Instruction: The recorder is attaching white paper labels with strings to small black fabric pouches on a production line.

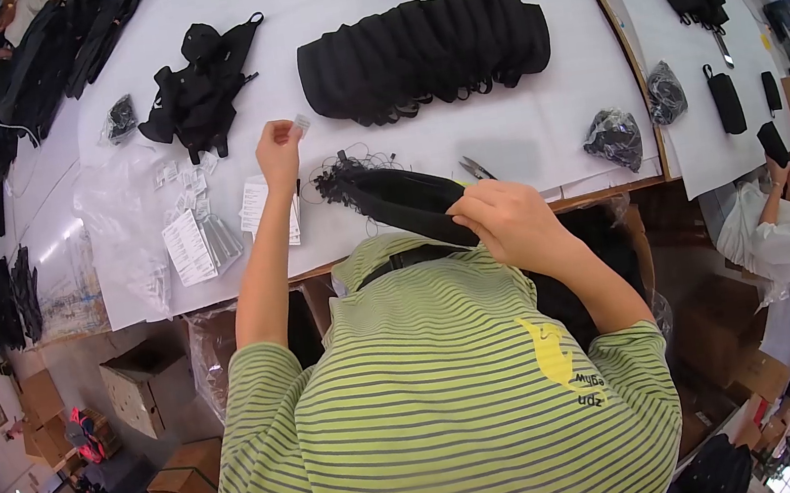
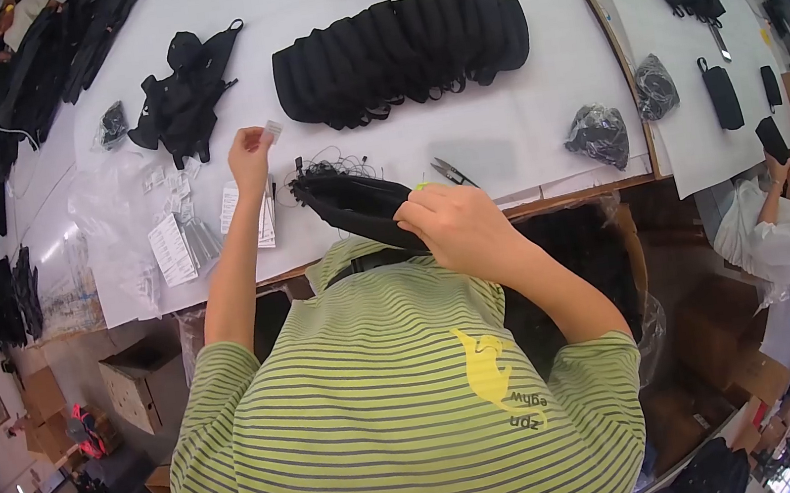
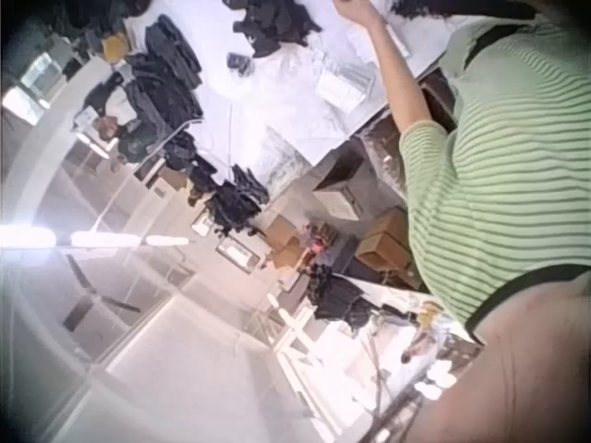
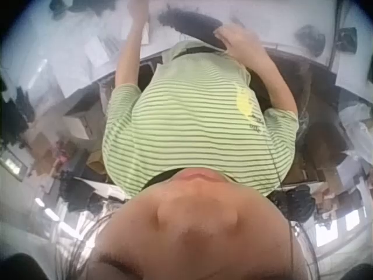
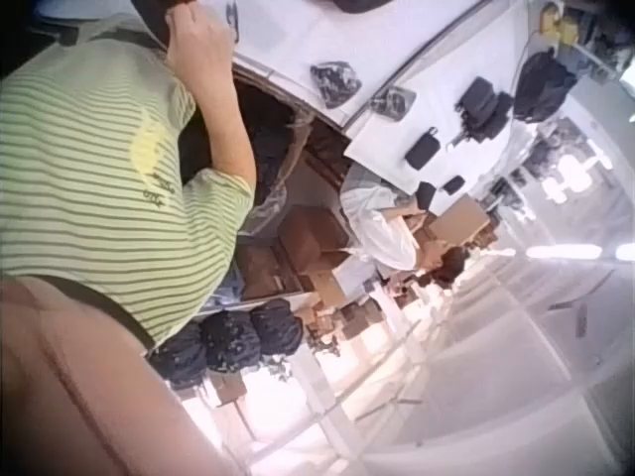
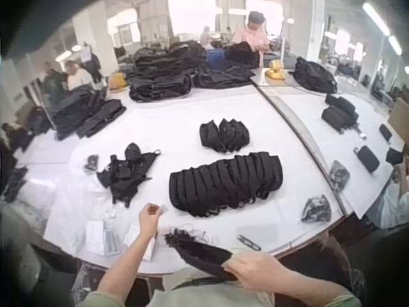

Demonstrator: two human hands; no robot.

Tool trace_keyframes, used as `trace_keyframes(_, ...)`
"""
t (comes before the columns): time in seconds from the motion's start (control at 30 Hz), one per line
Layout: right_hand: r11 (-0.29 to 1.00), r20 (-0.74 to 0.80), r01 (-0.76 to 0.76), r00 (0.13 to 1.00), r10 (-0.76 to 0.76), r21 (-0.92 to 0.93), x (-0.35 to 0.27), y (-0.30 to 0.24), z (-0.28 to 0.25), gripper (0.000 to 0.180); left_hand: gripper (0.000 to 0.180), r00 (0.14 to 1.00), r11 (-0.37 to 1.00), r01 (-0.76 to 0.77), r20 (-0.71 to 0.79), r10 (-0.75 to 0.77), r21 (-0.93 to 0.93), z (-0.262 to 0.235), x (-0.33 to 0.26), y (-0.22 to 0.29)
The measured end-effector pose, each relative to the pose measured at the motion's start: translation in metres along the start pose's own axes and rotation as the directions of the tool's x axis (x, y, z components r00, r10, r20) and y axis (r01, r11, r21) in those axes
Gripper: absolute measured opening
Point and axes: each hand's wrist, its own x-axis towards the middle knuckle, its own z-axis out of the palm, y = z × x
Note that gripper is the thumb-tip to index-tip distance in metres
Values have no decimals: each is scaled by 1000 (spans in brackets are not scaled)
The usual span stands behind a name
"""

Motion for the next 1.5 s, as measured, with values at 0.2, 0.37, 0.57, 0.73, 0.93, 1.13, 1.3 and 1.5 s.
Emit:
trace_keyframes(0.2, 982, -25, 108, 993, -113, -152, 21, 4, -6, 11, 11, 930, 913, -204, 221, 292, -352, -57, -68, 173)
trace_keyframes(0.37, 966, -77, 190, 975, -206, -174, 38, 0, -9, 12, 20, 702, 769, -637, 447, 555, 46, -63, -80, 182)
trace_keyframes(0.57, 973, -232, 165, 952, -200, -162, 45, -5, -10, 13, 64, 968, 548, 233, 247, -51, -803, -34, -103, 127)
trace_keyframes(0.73, 989, -338, 140, 929, -147, -45, 50, -16, 15, 9, 55, 866, 133, 481, 493, 80, -867, -1, -125, 142)
trace_keyframes(0.93, 919, -408, -173, 856, 319, 356, 38, -21, 32, 12, 49, 885, 206, 428, 362, -291, -880, -4, -114, 166)
trace_keyframes(1.13, 708, -357, -192, 757, 547, 680, 19, -15, 45, 17, 43, 859, 93, 500, 479, -181, -861, -17, -100, 167)
trace_keyframes(1.3, 678, -234, -238, 817, 527, 696, 4, 4, 42, 16, 38, 868, 286, 493, 443, -223, -822, -23, -100, 158)
trace_keyframes(1.5, 486, -67, -194, 881, 469, 852, 24, 15, 34, 26, 37, 787, 371, 609, 590, -178, -701, -21, -109, 161)
